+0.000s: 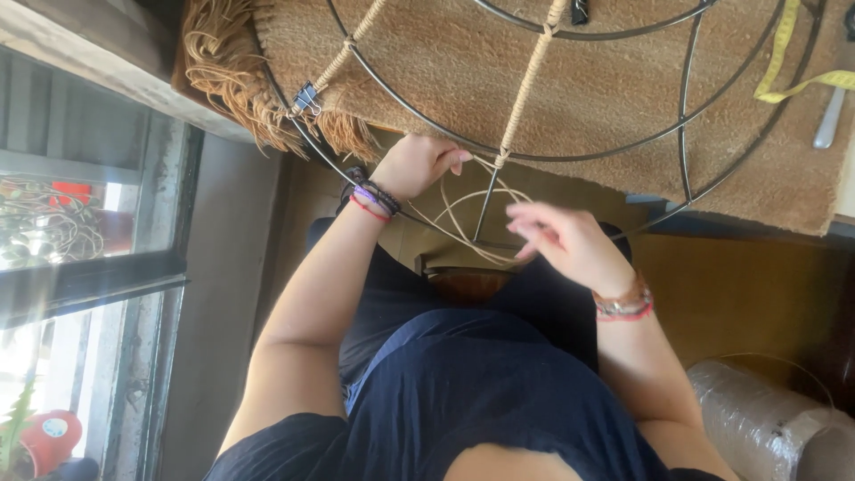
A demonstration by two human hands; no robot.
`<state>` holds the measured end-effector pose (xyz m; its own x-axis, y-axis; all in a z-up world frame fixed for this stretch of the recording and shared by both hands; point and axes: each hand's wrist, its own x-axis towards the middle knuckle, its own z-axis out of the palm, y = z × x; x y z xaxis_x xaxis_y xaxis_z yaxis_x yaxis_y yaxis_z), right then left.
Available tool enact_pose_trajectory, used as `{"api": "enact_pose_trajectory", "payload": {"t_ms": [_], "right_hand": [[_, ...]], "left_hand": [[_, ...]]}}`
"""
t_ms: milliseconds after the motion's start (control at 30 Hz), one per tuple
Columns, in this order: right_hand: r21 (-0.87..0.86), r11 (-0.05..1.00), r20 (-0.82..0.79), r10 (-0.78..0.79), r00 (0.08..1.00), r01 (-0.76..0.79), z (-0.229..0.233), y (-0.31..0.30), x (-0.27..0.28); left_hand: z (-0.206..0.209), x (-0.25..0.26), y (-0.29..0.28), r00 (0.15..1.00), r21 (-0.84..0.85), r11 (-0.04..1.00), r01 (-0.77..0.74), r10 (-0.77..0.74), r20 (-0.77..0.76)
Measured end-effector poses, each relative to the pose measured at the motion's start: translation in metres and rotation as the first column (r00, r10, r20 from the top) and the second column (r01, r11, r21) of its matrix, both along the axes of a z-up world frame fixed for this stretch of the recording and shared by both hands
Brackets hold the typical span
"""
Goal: Weaving rope or wicker onto a metal frame to create a decorative object, likely a lampshade.
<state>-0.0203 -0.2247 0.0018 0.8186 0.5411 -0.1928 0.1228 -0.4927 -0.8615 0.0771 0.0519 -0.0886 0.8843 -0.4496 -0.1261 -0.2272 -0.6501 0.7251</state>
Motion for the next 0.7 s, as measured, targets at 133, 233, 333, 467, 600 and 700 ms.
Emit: {"api": "enact_pose_trajectory", "payload": {"t_ms": [133,233,333,467,600,700], "right_hand": [[0.211,0.965,-0.014,-0.156,0.988,0.156,-0.075,-0.002,0.034],[0.224,0.964,0.151,-0.181,0.972,0.145,-0.122,0.003,0.055],[0.259,0.955,0.103,-0.18,0.978,0.148,-0.115,0.023,0.057],[0.249,0.944,0.303,-0.287,0.909,0.215,-0.109,0.022,0.06],[0.299,0.927,0.352,-0.329,0.876,0.227,-0.116,0.02,0.06],[0.317,0.92,0.386,-0.346,0.855,0.229,-0.124,0.02,0.06]], "left_hand": [[-0.013,0.008,-0.016,0.993,-0.055,0.998,-0.003,-0.004,-0.115],[-0.023,0.018,-0.029,0.93,-0.169,0.984,0.061,-0.118,-0.347],[-0.027,0.021,-0.029,0.88,-0.165,0.977,0.139,-0.198,-0.431],[0.01,0.006,0.008,0.957,-0.009,0.999,-0.045,0.041,-0.287],[0.006,-0.006,0.072,0.955,0.106,0.949,-0.298,0.295,0.042],[-0.017,0.008,0.073,0.876,0.364,0.816,-0.448,0.322,0.358]]}}
